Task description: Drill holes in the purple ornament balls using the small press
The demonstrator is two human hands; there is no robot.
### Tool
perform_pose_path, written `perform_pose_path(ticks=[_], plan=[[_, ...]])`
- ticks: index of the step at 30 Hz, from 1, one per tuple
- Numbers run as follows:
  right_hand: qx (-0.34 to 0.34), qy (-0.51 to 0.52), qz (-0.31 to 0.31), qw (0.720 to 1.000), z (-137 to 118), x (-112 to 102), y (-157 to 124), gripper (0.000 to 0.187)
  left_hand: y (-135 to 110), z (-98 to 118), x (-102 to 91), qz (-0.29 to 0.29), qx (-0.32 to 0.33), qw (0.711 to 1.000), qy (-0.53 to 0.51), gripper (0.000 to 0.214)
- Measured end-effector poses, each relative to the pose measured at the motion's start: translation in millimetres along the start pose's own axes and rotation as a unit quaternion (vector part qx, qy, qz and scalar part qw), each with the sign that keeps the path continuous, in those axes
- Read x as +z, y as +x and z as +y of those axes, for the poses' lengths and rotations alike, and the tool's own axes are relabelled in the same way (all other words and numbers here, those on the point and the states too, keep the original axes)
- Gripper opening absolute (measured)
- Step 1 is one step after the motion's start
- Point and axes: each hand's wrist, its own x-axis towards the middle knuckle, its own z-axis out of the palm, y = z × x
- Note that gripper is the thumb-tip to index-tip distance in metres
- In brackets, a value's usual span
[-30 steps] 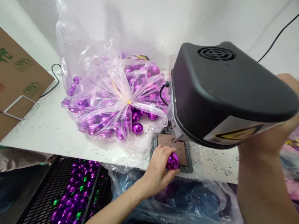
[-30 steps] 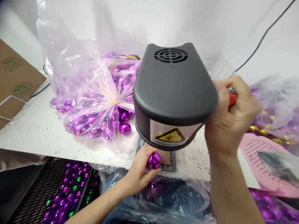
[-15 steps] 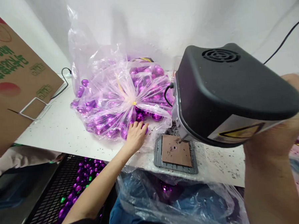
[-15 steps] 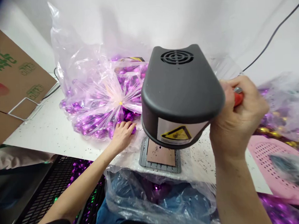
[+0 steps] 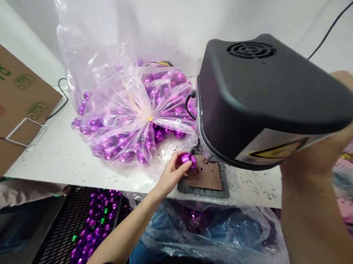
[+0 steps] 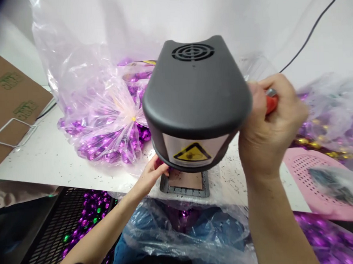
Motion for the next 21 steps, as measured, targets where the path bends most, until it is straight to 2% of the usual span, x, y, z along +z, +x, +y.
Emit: perform_pose_path(ticks=[2,4,11,13,17,21], plan=[[-0.023,-0.005,-0.001,1.0,-1,0,0,0.051,-3,-6,7.7,0.025,0.066,0.992,0.102,0.047],[-0.027,-0.015,-0.001,1.0,-2,0,0,0.053,-6,-12,14.5,0.028,0.106,0.978,0.175,0.048],[-0.011,-0.009,-0.007,1.0,-8,0,-1,0.058,-5,-27,30.3,-0.003,0.211,0.925,0.316,0.044],[-0.013,-0.009,-0.01,1.0,-8,0,-1,0.057,-2,-27,35.1,0.003,0.216,0.917,0.335,0.042],[-0.025,-0.009,-0.007,1.0,-10,1,0,0.055,4,-27,44.1,0.025,0.162,0.927,0.337,0.037],[-0.014,-0.002,0.0,1.0,-13,1,0,0.041,4,-34,44.9,0.01,0.158,0.93,0.332,0.037]])
